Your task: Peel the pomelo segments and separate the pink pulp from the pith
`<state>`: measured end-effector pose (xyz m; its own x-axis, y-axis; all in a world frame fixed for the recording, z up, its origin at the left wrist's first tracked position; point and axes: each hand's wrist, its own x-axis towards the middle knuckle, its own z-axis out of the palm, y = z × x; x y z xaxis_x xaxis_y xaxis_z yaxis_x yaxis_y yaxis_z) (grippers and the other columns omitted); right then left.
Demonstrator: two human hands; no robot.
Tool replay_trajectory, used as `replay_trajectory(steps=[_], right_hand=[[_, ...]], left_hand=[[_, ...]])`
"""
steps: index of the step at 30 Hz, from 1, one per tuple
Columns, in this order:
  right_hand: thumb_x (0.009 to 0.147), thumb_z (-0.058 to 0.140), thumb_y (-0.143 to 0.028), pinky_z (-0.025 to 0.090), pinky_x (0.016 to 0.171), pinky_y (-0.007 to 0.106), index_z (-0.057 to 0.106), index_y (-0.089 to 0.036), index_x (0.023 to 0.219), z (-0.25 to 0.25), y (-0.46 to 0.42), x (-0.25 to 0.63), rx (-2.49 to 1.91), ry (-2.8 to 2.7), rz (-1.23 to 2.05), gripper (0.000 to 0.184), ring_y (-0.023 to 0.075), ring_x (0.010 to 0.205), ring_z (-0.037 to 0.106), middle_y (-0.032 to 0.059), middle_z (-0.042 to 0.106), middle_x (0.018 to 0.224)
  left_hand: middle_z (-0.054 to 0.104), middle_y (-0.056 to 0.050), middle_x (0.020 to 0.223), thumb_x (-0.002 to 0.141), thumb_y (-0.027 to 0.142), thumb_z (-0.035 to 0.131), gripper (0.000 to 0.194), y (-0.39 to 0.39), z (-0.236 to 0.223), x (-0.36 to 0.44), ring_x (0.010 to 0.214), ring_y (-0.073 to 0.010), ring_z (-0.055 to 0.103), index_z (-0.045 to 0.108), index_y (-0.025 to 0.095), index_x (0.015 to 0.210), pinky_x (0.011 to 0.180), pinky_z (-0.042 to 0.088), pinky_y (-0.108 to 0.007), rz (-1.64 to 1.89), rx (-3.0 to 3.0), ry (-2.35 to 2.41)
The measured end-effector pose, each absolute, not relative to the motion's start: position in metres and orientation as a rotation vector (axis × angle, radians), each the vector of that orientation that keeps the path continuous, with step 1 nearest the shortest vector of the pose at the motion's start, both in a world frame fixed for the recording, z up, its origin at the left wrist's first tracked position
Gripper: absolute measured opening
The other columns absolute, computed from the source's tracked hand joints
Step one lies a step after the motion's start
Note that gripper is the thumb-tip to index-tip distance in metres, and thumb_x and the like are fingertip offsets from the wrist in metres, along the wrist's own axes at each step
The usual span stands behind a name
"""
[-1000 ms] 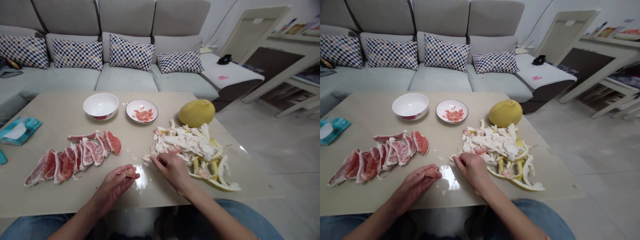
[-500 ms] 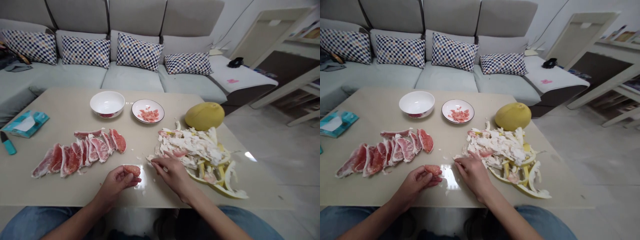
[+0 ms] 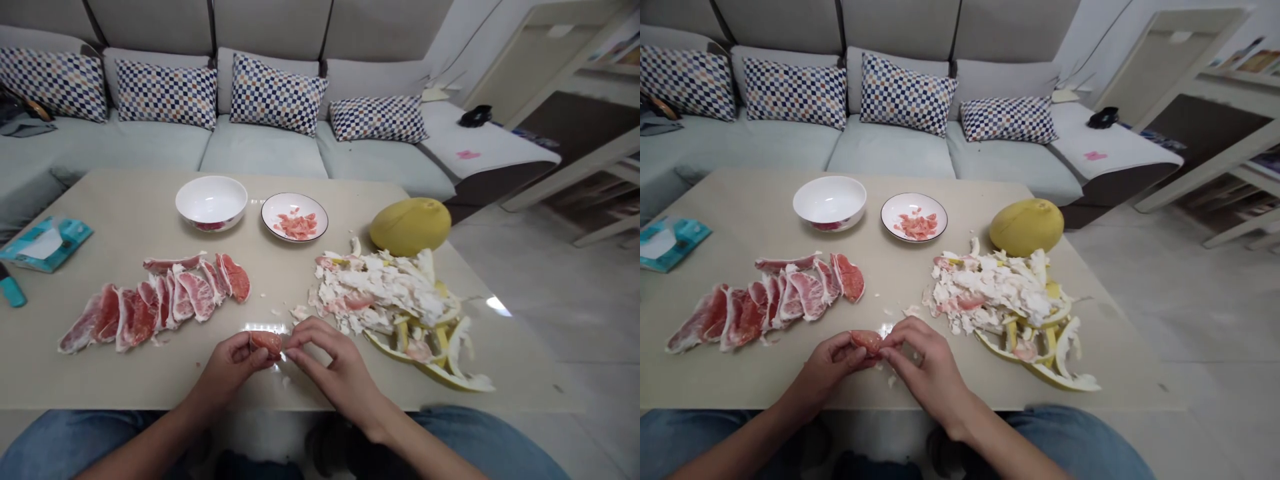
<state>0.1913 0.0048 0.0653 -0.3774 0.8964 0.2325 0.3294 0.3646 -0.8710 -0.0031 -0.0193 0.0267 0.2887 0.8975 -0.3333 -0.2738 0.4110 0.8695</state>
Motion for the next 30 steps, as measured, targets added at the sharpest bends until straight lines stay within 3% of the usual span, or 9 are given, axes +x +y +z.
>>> replay_trajectory(steps=[6,8,11,18,27,29,30], right_hand=[[0.088,0.060,-0.027,0.047,0.069,0.030,0.060,-0.020,0.073,0.071,0.021,0.211,-1.340,-1.936,0.836,0.016,0.0169,0.070,0.058,0.0017,0.061,0.072],[0.086,0.060,-0.022,0.049,0.077,0.033,0.065,-0.020,0.091,0.068,0.022,0.211,-1.264,-2.012,0.833,0.007,0.0191,0.082,0.060,0.0051,0.064,0.087],[0.086,0.062,-0.019,0.049,0.088,0.034,0.063,-0.026,0.114,0.062,0.016,0.204,-1.080,-2.050,0.937,0.029,0.0200,0.100,0.059,0.0071,0.063,0.106],[0.086,0.064,-0.024,0.050,0.074,0.029,0.070,-0.022,0.087,0.056,0.006,0.189,-1.084,-1.954,0.986,0.006,0.0175,0.083,0.062,0.0049,0.064,0.086],[0.088,0.056,-0.026,0.047,0.070,0.030,0.056,-0.020,0.066,0.066,0.020,0.206,-1.270,-1.990,0.899,0.023,0.0162,0.070,0.058,0.0018,0.060,0.069],[0.086,0.057,-0.027,0.049,0.074,0.033,0.060,-0.020,0.070,0.063,0.025,0.212,-1.337,-2.006,0.841,0.018,0.0183,0.074,0.059,0.0037,0.062,0.075],[0.085,0.059,-0.027,0.050,0.078,0.036,0.064,-0.020,0.083,0.061,0.026,0.213,-1.336,-2.016,0.838,0.009,0.0198,0.081,0.060,0.0059,0.065,0.086]], left_hand=[[0.070,-0.009,0.102,0.082,0.039,0.067,0.028,-0.020,0.025,-0.005,0.091,-0.0225,0.066,0.072,0.015,0.095,0.089,0.053,-0.038,0.897,0.790,1.007],[0.070,-0.008,0.099,0.082,0.040,0.067,0.029,-0.020,0.023,-0.005,0.090,-0.0221,0.066,0.072,0.015,0.095,0.089,0.053,-0.038,0.897,0.789,1.017],[0.070,-0.008,0.096,0.081,0.041,0.067,0.030,-0.020,0.022,-0.006,0.089,-0.0218,0.065,0.072,0.015,0.094,0.088,0.053,-0.037,0.880,0.794,1.016],[0.069,-0.006,0.094,0.084,0.039,0.064,0.027,-0.021,0.024,-0.004,0.094,-0.0212,0.062,0.071,0.016,0.096,0.091,0.051,-0.037,0.857,0.829,0.968],[0.069,-0.007,0.098,0.083,0.039,0.065,0.027,-0.019,0.019,-0.006,0.091,-0.0201,0.064,0.071,0.016,0.096,0.089,0.052,-0.035,0.867,0.831,1.017],[0.069,-0.008,0.101,0.083,0.040,0.065,0.028,-0.019,0.018,-0.006,0.092,-0.0209,0.064,0.071,0.016,0.096,0.088,0.052,-0.035,0.866,0.834,1.028],[0.069,-0.008,0.102,0.083,0.040,0.065,0.028,-0.019,0.019,-0.006,0.093,-0.0213,0.064,0.071,0.016,0.096,0.088,0.052,-0.035,0.865,0.840,1.028]])
